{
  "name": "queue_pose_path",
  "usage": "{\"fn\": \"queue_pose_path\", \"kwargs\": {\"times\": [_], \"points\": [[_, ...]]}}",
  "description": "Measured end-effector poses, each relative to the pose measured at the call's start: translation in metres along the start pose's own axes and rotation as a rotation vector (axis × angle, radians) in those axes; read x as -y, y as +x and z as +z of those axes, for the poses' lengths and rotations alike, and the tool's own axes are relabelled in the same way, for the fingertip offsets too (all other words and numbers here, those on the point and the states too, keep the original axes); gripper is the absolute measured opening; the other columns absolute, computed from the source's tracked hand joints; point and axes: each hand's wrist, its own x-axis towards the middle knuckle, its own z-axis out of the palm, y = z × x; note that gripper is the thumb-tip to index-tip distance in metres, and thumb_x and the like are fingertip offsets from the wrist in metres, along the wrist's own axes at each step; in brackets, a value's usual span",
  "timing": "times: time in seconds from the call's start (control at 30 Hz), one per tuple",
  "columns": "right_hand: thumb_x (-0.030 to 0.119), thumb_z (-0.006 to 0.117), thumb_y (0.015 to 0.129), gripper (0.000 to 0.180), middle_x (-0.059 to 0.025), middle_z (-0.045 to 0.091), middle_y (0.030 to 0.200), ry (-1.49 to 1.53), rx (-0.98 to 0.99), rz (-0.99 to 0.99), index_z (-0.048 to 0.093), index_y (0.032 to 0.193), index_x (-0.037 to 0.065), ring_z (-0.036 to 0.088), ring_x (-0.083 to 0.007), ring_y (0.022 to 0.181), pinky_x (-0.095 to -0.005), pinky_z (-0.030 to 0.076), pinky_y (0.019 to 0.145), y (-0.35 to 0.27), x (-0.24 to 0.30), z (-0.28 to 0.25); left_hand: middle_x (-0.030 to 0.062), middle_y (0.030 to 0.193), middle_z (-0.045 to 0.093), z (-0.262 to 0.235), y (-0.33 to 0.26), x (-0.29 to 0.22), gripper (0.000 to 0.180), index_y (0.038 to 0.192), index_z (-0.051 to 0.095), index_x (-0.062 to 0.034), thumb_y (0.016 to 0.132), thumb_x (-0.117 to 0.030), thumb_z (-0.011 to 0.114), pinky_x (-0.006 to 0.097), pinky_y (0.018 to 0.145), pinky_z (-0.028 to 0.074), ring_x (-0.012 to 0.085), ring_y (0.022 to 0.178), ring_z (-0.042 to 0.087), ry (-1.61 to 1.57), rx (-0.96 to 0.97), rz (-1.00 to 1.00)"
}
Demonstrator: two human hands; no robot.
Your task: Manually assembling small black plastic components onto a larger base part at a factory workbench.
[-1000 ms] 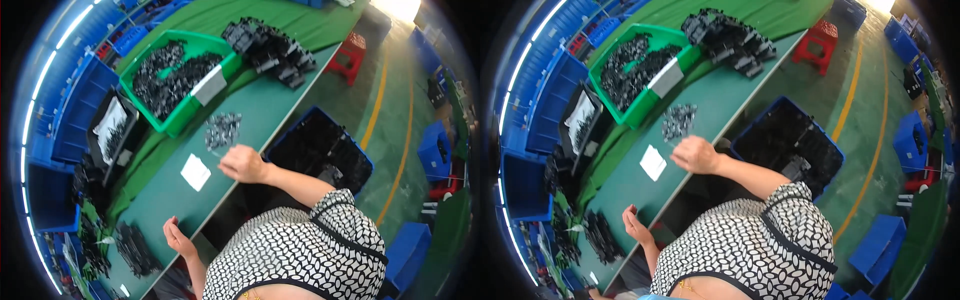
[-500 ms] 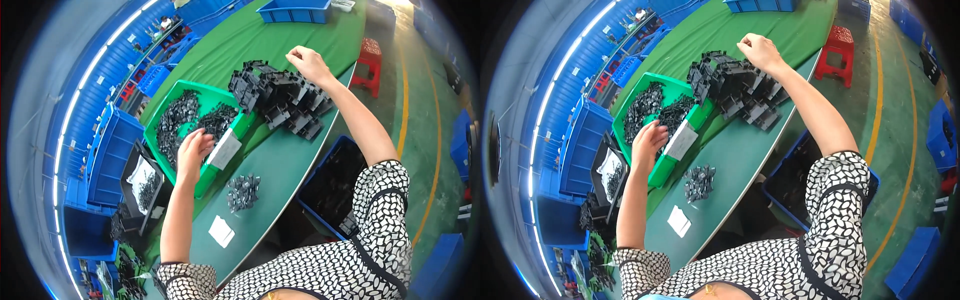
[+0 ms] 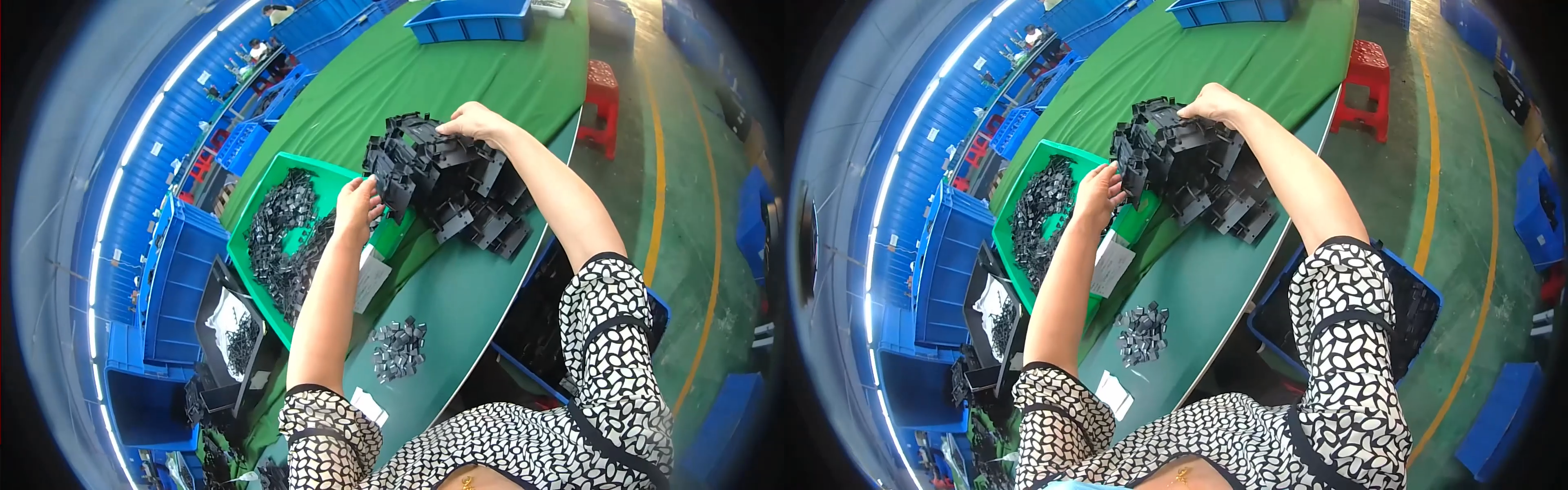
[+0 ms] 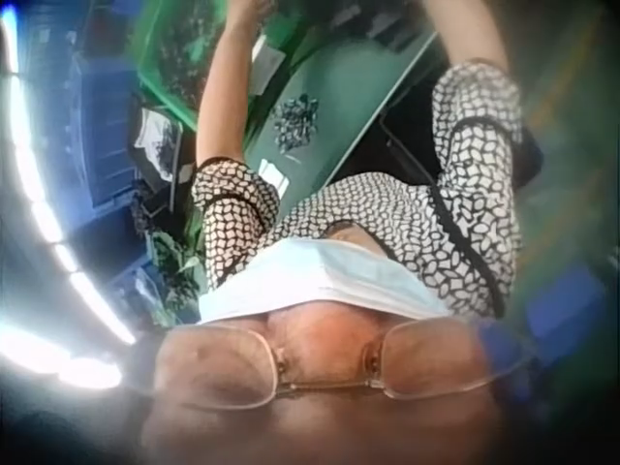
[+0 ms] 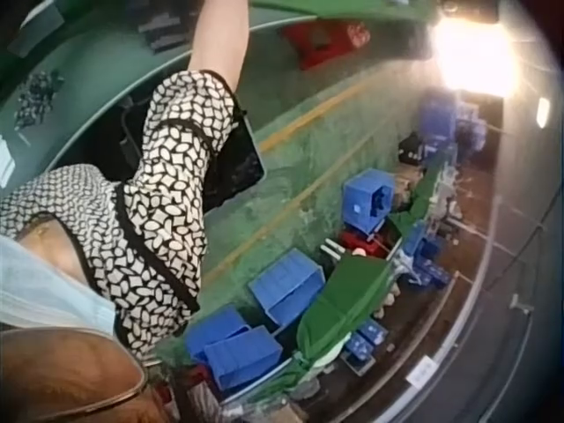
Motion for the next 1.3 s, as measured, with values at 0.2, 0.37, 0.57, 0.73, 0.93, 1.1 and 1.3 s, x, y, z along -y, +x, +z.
{"fn": "queue_pose_path", "kwargs": {"times": [0.2, 0.37, 0.57, 0.73, 0.93, 1.1, 1.3], "points": [[0.028, 0.075, 0.071, 0.04, -0.0183, 0.066, 0.095, 0.149, 0.018, 0.027, 0.068, 0.09, -0.007, 0.061, -0.0235, 0.084, -0.0353, 0.048, 0.073, -0.007, -0.004, 0.004, 0.0141, 0.113, 0.055, 0.005, 0.007, 0.011, 0.075, 0.14, 0.03, -0.0056, 0.079, -0.014, 0.074, 0.034, 0.068, 0.049, 0.022, 0.081, 0.058, -0.101, -0.065, 0.0], [0.034, 0.073, 0.068, 0.037, -0.0157, 0.069, 0.093, 0.05, 0.013, -0.077, 0.072, 0.087, 0.002, 0.064, -0.024, 0.087, -0.0349, 0.049, 0.078, -0.005, 0.002, 0.001, 0.0138, 0.116, 0.051, 0.005, 0.013, 0.017, 0.079, 0.14, 0.028, -0.004, 0.076, -0.009, 0.075, 0.034, 0.075, 0.05, 0.0191, 0.091, 0.055, -0.155, -0.016, 0.103], [0.04, 0.076, 0.069, 0.051, -0.0143, 0.069, 0.088, -0.071, 0.015, -0.061, 0.07, 0.093, -0.004, 0.063, -0.0217, 0.088, -0.0313, 0.047, 0.08, -0.007, 0.009, 0.009, 0.0126, 0.106, 0.059, 0.007, 0.003, 0.012, 0.078, 0.141, 0.027, -0.0016, 0.079, -0.003, 0.072, 0.032, 0.074, 0.047, 0.0184, 0.088, 0.059, -0.106, -0.057, 0.159], [0.012, 0.077, 0.07, 0.025, -0.0134, 0.064, 0.075, 0.512, -0.03, 0.008, 0.066, 0.078, -0.008, 0.06, -0.0196, 0.061, -0.0347, 0.048, 0.055, -0.013, 0.026, 0.0, 0.0108, 0.102, 0.06, 0.0, 0.003, 0.015, 0.078, 0.142, 0.026, -0.0029, 0.079, -0.002, 0.072, 0.032, 0.07, 0.046, 0.0182, 0.087, 0.06, -0.126, -0.041, 0.151], [0.014, 0.077, 0.071, 0.018, -0.0086, 0.064, 0.069, 0.751, 0.008, -0.121, 0.066, 0.071, 0.0, 0.057, -0.0173, 0.054, -0.0329, 0.043, 0.046, -0.019, 0.053, 0.007, 0.0165, 0.11, 0.054, 0.006, 0.004, 0.019, 0.071, 0.142, 0.024, -0.0047, 0.085, -0.01, 0.067, 0.036, 0.073, 0.049, 0.0259, 0.093, 0.057, -0.169, 0.005, 0.061], [0.027, 0.076, 0.067, 0.035, -0.0111, 0.067, 0.074, 0.128, 0.042, -0.356, 0.07, 0.084, -0.004, 0.06, -0.0158, 0.065, -0.0308, 0.048, 0.061, -0.034, 0.085, 0.049, 0.0194, 0.116, 0.046, 0.001, 0.001, 0.009, 0.078, 0.14, 0.021, -0.0047, 0.089, -0.055, 0.052, 0.05, 0.089, 0.044, 0.0352, 0.104, 0.051, -0.545, 0.052, -0.071], [0.038, 0.061, 0.075, 0.037, -0.0197, 0.068, 0.084, -0.082, -0.141, -0.385, 0.071, 0.075, 0.002, 0.067, -0.0349, 0.082, -0.0424, 0.051, 0.076, -0.024, 0.077, 0.042, 0.0148, 0.105, 0.056, 0.003, 0.01, 0.01, 0.051, 0.119, 0.045, -0.0052, 0.081, -0.023, 0.074, 0.044, 0.075, 0.052, 0.0305, 0.09, 0.059, -0.485, 0.121, -0.082]]}}
